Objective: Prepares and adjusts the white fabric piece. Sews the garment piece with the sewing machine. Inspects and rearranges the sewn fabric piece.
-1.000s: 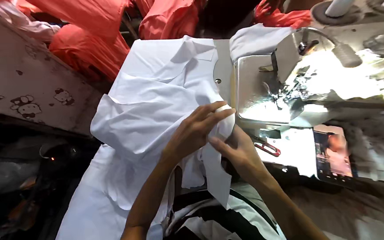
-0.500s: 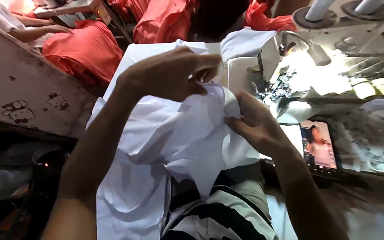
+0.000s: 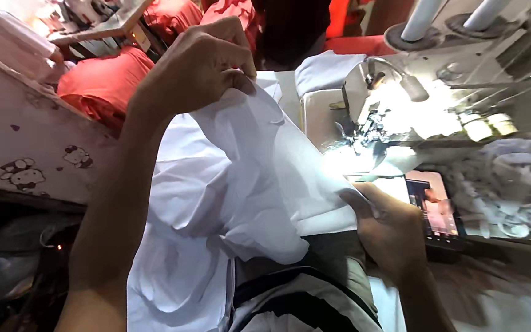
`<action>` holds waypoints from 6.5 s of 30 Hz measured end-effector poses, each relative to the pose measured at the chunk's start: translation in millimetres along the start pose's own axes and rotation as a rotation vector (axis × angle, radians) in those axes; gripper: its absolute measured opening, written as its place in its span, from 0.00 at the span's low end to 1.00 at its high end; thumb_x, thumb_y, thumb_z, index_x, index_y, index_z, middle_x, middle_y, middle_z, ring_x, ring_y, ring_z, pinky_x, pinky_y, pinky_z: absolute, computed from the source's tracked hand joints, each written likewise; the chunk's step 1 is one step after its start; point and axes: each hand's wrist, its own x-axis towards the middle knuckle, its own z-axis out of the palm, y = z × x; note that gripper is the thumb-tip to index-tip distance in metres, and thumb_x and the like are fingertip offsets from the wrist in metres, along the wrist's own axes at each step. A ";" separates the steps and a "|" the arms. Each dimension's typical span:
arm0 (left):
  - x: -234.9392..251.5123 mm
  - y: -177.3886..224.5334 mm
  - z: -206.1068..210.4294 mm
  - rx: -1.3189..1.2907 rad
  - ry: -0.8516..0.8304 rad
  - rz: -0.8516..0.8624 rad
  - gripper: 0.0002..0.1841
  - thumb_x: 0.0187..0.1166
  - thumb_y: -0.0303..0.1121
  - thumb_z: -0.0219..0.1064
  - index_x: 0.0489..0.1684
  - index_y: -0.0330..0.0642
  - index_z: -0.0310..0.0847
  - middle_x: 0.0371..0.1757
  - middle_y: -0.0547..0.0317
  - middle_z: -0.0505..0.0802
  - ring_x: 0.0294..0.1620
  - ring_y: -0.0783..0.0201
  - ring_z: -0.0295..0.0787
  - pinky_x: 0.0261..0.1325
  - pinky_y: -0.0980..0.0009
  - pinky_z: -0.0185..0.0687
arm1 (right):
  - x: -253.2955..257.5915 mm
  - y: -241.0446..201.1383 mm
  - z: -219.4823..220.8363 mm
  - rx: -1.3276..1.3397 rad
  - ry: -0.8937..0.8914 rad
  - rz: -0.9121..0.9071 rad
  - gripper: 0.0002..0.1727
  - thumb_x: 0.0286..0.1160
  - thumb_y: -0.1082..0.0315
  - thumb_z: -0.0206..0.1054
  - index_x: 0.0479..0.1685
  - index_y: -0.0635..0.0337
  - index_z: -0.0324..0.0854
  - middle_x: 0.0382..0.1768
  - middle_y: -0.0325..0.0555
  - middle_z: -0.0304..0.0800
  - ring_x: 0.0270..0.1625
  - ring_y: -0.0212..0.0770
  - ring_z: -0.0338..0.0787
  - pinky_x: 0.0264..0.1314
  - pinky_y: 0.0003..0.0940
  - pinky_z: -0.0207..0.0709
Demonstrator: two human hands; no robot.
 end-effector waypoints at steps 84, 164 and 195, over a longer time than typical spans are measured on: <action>-190.4 -45.9 128.7 0.110 0.021 -1.073 0.34 0.83 0.48 0.67 0.84 0.37 0.68 0.79 0.29 0.76 0.78 0.24 0.70 0.73 0.24 0.66 | -17.4 67.5 16.4 0.531 0.112 0.294 0.13 0.75 0.75 0.61 0.54 0.69 0.84 0.47 0.37 0.94 0.51 0.23 0.91 0.57 0.18 0.86; 53.3 5.5 114.3 -0.108 -0.631 -0.422 0.26 0.94 0.52 0.44 0.55 0.43 0.85 0.42 0.42 0.92 0.49 0.37 0.89 0.52 0.27 0.74 | -33.9 50.2 32.2 0.620 0.014 0.368 0.15 0.79 0.78 0.58 0.47 0.61 0.93 0.47 0.42 0.95 0.52 0.28 0.92 0.59 0.24 0.85; 55.7 103.7 200.0 -0.245 -0.003 -0.143 0.06 0.74 0.36 0.73 0.43 0.49 0.91 0.40 0.65 0.91 0.39 0.66 0.88 0.40 0.61 0.86 | -45.9 37.5 41.2 0.454 0.103 0.423 0.20 0.80 0.59 0.66 0.18 0.56 0.79 0.23 0.34 0.76 0.28 0.24 0.77 0.32 0.20 0.70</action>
